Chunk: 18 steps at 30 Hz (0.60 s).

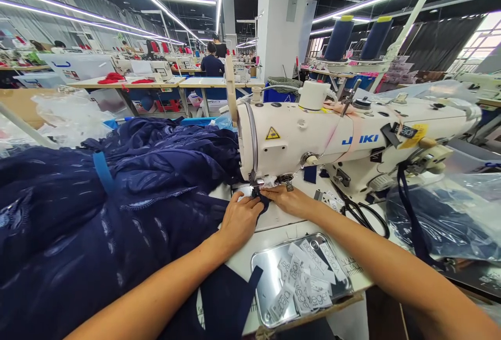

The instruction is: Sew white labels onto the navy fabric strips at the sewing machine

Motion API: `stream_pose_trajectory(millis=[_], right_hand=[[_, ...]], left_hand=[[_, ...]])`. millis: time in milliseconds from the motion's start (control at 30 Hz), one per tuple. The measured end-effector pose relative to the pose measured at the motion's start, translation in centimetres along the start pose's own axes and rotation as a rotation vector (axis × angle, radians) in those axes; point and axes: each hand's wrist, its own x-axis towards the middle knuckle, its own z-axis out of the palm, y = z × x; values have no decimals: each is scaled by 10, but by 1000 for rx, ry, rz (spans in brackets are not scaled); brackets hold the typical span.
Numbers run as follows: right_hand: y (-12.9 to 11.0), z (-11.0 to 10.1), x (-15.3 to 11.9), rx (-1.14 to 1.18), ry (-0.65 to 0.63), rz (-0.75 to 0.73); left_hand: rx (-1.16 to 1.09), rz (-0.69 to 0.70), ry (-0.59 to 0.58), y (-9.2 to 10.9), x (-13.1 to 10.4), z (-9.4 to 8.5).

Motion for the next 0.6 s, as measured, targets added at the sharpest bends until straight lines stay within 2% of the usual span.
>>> stream_pose_trajectory(millis=[233,400,500,600], right_hand=[[-2,0,2,-92,24,-11],[-7,-8,3,-142,18,-2],[-15,-17,2,-140,0,23],[-27,-21,-2,-102,-29,53]], left_hand=[[11,-28,36,3,0,-2],[74,18,58,10,-14,-10],[136,32,45,-3,-21,-17],[101,-51,11,-28,-17,-23]])
